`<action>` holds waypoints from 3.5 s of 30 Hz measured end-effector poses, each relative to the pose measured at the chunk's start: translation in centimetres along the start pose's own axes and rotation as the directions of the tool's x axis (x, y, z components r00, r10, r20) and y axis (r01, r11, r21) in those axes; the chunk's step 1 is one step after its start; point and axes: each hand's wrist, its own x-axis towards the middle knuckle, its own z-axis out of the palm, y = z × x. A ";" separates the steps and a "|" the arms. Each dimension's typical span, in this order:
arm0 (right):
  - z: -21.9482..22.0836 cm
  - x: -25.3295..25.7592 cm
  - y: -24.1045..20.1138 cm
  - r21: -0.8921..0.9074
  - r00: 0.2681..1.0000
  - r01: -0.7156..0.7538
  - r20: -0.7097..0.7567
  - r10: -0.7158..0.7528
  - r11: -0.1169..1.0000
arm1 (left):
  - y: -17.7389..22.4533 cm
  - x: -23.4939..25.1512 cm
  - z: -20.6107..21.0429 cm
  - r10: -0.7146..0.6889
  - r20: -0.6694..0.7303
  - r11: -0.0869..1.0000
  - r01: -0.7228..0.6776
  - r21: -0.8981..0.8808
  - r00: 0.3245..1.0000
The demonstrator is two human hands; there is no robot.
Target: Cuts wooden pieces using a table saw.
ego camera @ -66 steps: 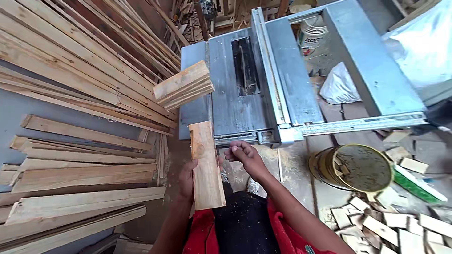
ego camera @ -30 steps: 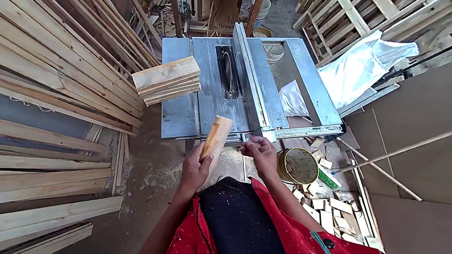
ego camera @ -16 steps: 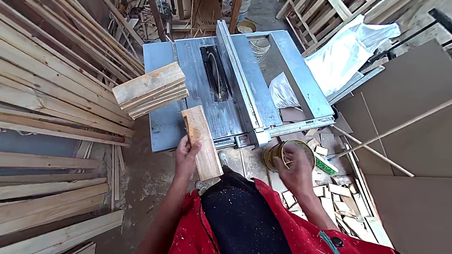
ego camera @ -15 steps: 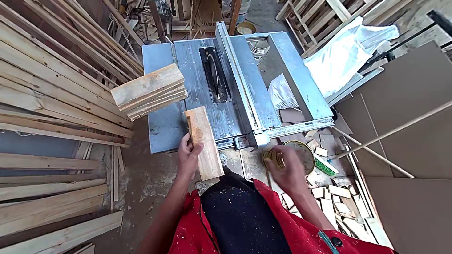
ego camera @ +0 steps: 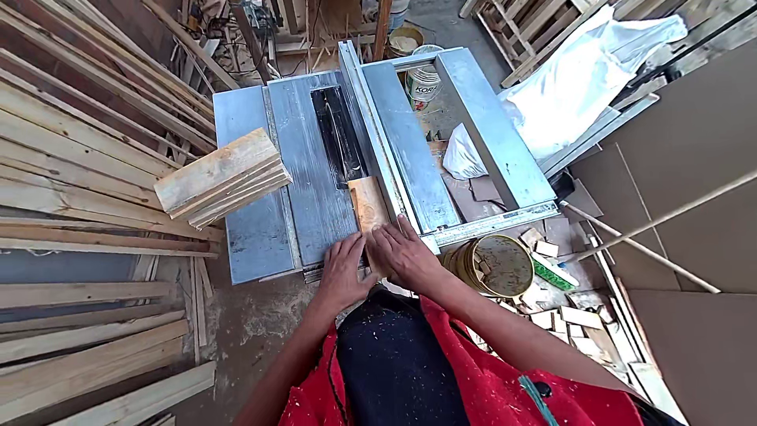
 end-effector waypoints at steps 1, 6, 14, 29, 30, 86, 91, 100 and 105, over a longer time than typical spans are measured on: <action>-0.2 0.5 0.2 -0.007 1.000 -0.008 0.008 0.008 1.000 | -0.2 -0.2 0.3 0.023 0.008 0.999 -0.024 0.038 1.000; -1.0 1.7 0.6 0.025 0.999 -0.038 0.026 0.038 0.999 | -1.0 0.3 1.2 0.083 -0.062 0.989 -0.075 0.124 0.995; -1.9 2.2 1.4 -0.036 0.989 -0.075 0.123 0.079 0.997 | -1.2 0.3 1.3 0.115 -0.092 0.984 -0.101 0.148 0.989; -3.2 4.6 2.4 -0.127 0.975 -0.017 0.218 0.045 0.992 | -0.8 1.8 0.3 0.075 -0.019 0.986 -0.071 0.148 0.997; -3.3 4.8 2.5 -0.132 0.974 -0.020 0.223 0.049 0.991 | -0.8 1.9 0.2 0.077 -0.021 0.987 -0.073 0.146 0.997; -6.3 26.7 15.1 -0.165 0.983 -0.022 0.174 0.051 0.986 | -9.9 2.9 -2.6 -0.139 -0.553 0.990 0.133 -0.050 0.822; -7.0 32.4 17.8 -0.189 0.984 -0.007 0.173 0.040 0.982 | -12.2 4.1 -0.5 -0.201 -0.508 0.978 0.204 -0.051 0.837; -9.3 44.7 25.0 -0.174 0.976 0.176 0.159 -0.149 0.969 | -12.5 4.2 -1.1 -0.257 -0.552 0.966 0.233 -0.115 0.793; -12.1 46.8 26.1 -0.091 0.996 0.093 0.026 -0.091 0.992 | -10.9 3.4 -2.8 -0.196 -0.638 0.979 0.181 -0.091 0.744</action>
